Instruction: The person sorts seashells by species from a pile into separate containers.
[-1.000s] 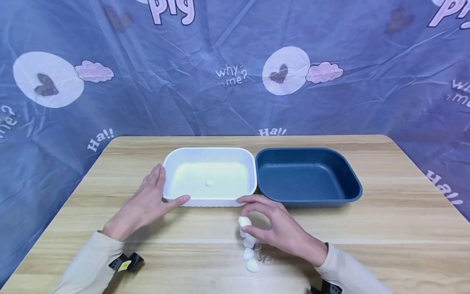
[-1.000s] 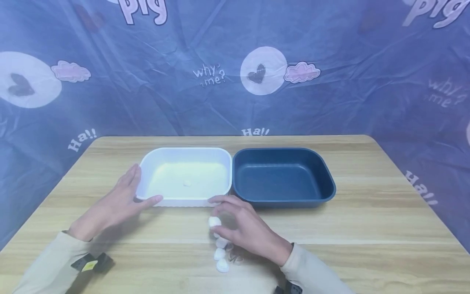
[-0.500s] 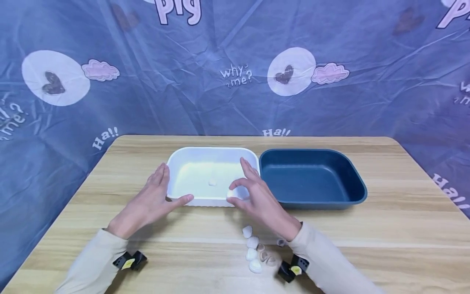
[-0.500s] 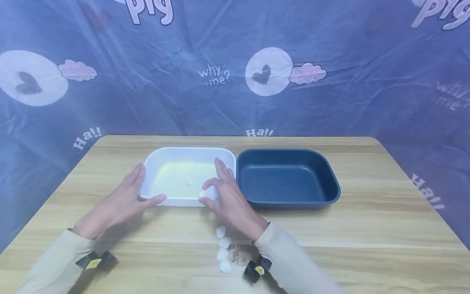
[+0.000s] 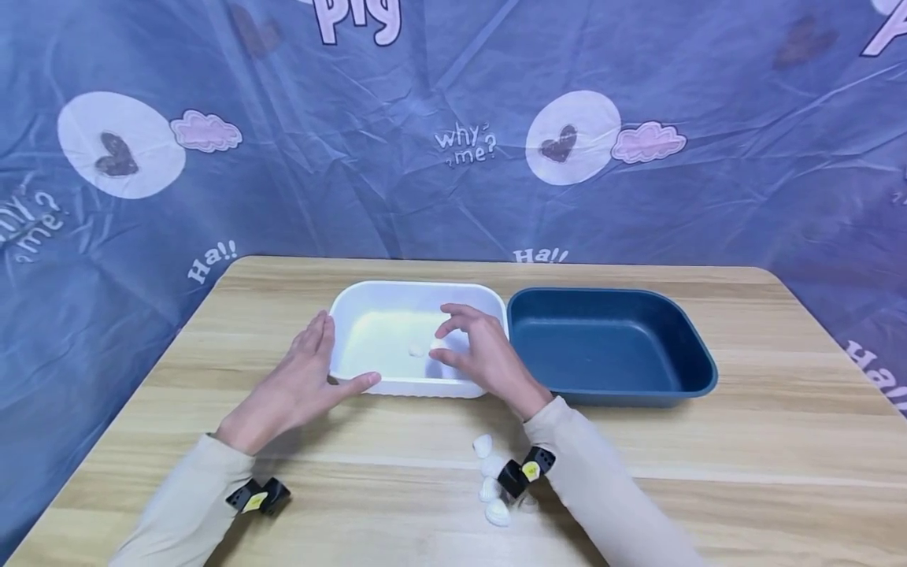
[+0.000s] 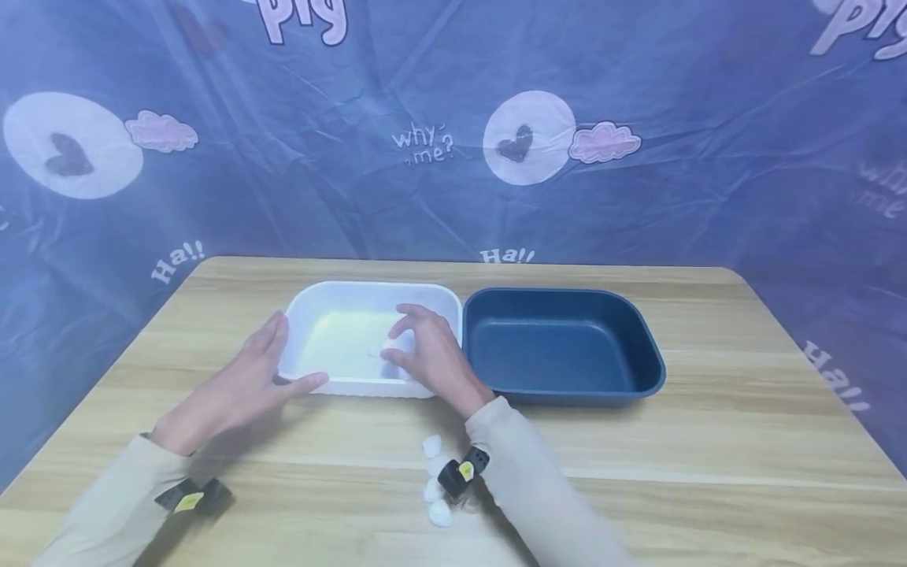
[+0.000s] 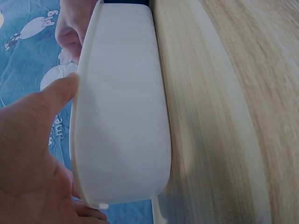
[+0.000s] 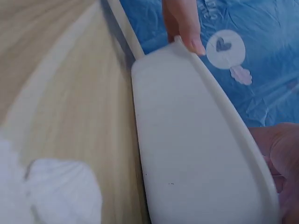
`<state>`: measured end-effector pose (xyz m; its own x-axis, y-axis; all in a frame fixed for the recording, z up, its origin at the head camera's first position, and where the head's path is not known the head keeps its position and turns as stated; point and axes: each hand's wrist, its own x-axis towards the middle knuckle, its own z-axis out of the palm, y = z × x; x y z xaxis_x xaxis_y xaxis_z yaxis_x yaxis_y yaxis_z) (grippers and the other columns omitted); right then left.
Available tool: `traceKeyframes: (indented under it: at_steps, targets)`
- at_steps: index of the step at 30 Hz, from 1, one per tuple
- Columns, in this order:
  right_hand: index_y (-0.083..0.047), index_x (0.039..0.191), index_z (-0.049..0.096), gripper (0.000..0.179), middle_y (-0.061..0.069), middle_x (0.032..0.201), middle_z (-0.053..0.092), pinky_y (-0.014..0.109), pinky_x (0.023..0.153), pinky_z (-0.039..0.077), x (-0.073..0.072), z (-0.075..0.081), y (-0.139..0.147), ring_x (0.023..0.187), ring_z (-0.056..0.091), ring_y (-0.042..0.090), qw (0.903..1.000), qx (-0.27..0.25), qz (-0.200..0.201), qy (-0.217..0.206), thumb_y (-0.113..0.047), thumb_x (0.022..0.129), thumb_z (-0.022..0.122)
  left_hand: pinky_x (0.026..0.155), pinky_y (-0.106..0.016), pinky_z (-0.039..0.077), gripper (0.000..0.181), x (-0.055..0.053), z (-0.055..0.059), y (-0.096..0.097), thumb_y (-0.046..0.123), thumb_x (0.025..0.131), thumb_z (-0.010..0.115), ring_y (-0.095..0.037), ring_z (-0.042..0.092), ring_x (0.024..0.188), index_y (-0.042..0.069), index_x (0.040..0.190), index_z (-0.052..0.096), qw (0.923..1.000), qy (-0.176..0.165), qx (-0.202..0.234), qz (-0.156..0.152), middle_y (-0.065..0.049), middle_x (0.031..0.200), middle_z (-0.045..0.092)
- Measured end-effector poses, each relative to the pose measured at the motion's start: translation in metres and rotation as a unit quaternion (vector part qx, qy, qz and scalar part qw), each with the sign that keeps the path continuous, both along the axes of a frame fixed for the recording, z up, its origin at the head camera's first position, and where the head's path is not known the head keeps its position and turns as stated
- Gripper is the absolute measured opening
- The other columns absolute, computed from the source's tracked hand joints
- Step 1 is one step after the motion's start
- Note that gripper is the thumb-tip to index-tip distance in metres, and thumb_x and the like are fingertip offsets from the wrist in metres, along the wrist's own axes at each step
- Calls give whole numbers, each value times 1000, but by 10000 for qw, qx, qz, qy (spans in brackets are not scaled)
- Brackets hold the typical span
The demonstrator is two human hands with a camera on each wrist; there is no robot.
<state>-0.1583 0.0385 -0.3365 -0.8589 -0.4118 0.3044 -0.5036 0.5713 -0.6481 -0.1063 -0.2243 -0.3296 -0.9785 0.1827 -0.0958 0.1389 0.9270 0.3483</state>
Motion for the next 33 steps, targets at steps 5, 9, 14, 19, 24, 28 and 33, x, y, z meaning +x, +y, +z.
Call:
traceKeyframes:
  at_steps: [5,9,14,19,24,28,33]
  targets:
    - [-5,89,74,18,11,130,61,40,100,46,-8,-1,-7,122,53,30,9991,207,-336,-157,-17,79,81,115,-58,12,121,-1,1,0,81,81,41,-48,3,143,-10,149,0,10000,-14,-15,-3,-26,158,-6]
    - [-3,92,74,21,11,132,59,39,107,40,-12,-1,-12,126,50,31,9971,409,-505,-402,-17,78,82,115,-57,12,120,-1,0,0,80,82,41,-48,3,143,-11,149,1,10000,-5,-57,-15,-27,158,-6]
    - [0,101,73,24,12,133,58,41,108,38,-10,4,-8,127,49,32,9974,357,-571,-242,-11,80,79,116,-57,11,121,-1,-2,0,81,81,41,-47,2,143,-11,149,0,10000,-55,-52,-29,-26,158,-7]
    - [-1,102,73,20,12,127,61,47,105,39,0,16,3,122,53,30,9979,-140,-508,377,-7,83,76,116,-56,9,121,-2,-3,-1,80,82,41,-47,0,143,-11,149,-2,10000,-27,-79,-21,-26,157,-8]
    - [-2,100,73,19,11,124,63,46,99,44,17,23,19,116,58,30,9962,-310,-89,808,-7,82,76,116,-55,8,120,-3,-3,-2,80,83,42,-46,0,143,-12,148,-2,9999,-38,-101,-39,-27,157,-8]
    - [-6,100,73,21,7,120,65,43,97,46,31,28,33,114,59,24,9930,-611,444,904,-7,80,78,116,-56,9,120,-3,-2,-2,80,83,41,-48,0,143,-11,149,-2,9999,-55,-98,-59,-26,157,-10]
    - [-9,99,73,24,4,117,67,37,98,47,47,29,46,113,60,19,9901,-617,929,848,-7,77,81,115,-57,9,120,-2,0,-2,81,82,40,-48,0,143,-10,149,-3,9999,-107,-87,-48,-24,157,-12]
